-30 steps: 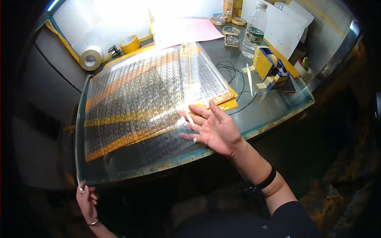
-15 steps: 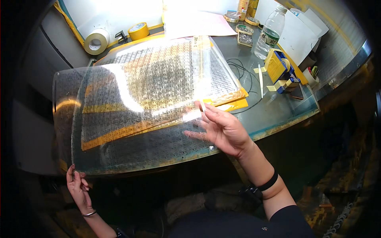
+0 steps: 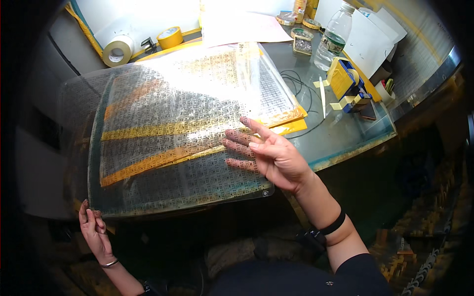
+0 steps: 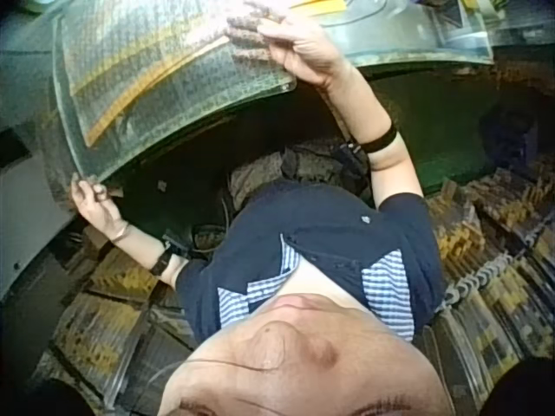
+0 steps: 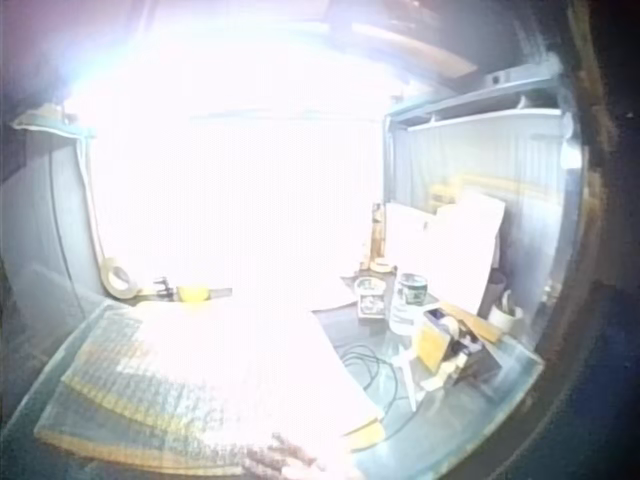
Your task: Peel off the protective film from a translucent patterned sheet using a scraping tool.
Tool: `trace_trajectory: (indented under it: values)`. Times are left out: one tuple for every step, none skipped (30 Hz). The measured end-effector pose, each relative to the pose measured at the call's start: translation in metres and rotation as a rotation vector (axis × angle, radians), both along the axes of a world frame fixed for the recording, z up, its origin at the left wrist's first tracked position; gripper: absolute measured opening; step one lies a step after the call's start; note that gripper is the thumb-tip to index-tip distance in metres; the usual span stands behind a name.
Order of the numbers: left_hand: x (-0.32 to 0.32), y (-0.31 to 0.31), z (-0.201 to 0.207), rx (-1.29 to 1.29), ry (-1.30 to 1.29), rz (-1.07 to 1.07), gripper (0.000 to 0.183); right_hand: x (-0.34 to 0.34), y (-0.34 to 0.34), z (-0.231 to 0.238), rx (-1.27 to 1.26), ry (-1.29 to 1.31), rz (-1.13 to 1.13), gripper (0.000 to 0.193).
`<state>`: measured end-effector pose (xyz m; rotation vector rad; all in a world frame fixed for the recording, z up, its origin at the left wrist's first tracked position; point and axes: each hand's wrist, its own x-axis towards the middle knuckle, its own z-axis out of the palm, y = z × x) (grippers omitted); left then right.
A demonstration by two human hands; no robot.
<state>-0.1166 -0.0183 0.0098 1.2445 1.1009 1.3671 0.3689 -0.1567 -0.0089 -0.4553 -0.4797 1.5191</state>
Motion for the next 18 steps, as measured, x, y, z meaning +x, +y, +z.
trace_trajectory:
  values:
    - [0.0,0.002,0.0,0.002,-0.001,-0.003,0.032,0.0,0.0,-0.001,-0.004,0.009,-0.002,0.07]
    - [0.0,0.003,0.001,0.004,-0.003,-0.006,0.032,-0.001,0.0,-0.001,-0.008,0.018,-0.004,0.07]
    - [0.001,0.003,0.002,0.004,-0.002,-0.003,0.032,-0.001,0.001,-0.001,-0.01,0.029,-0.005,0.071]
    - [0.002,0.003,0.003,0.004,-0.002,0.001,0.031,-0.002,0.001,-0.001,-0.022,0.031,-0.012,0.071]
    - [0.003,0.002,0.003,0.003,-0.002,0.006,0.031,-0.002,0.0,0.001,-0.035,0.034,-0.018,0.071]
    - [0.004,0.002,0.004,0.003,-0.004,0.008,0.031,-0.002,-0.001,0.002,-0.046,0.04,-0.022,0.071]
    - [0.004,0.002,0.004,0.002,-0.006,0.012,0.031,-0.002,-0.001,0.003,-0.035,0.039,-0.02,0.071]
    - [0.005,0.002,0.004,0.002,-0.008,0.016,0.031,-0.001,-0.001,0.003,-0.024,0.038,-0.017,0.07]
    - [0.005,0.003,0.003,0.003,-0.039,0.009,0.03,-0.001,-0.001,0.004,-0.015,0.036,-0.016,0.07]
    - [0.005,0.003,0.003,0.003,-0.05,0.014,0.03,0.0,-0.001,0.005,-0.017,0.028,-0.013,0.069]
    - [0.004,0.002,0.004,0.004,-0.062,0.02,0.03,0.0,-0.001,0.007,-0.019,0.02,-0.009,0.068]
    - [0.005,0.003,0.003,0.001,-0.077,0.022,0.03,0.0,-0.002,0.008,-0.024,0.009,-0.01,0.067]
    - [0.005,0.002,0.004,0.006,-0.076,0.016,0.03,0.0,-0.002,0.009,-0.023,0.005,-0.008,0.066]
    - [0.005,0.002,0.005,0.011,-0.076,0.01,0.03,0.0,-0.001,0.009,-0.023,0.001,-0.005,0.066]
    - [0.005,0.002,0.006,0.016,-0.075,0.002,0.03,0.0,-0.002,0.009,-0.022,-0.004,-0.004,0.065]
    - [0.005,0.002,0.006,0.016,-0.082,0.003,0.03,0.0,-0.002,0.009,-0.029,-0.002,-0.006,0.064]
    - [0.005,0.002,0.006,0.016,-0.089,0.005,0.03,0.0,-0.003,0.009,-0.036,0.001,-0.009,0.064]
    - [0.005,0.002,0.006,0.019,-0.093,0.008,0.03,-0.001,-0.002,0.01,-0.041,0.004,-0.008,0.063]
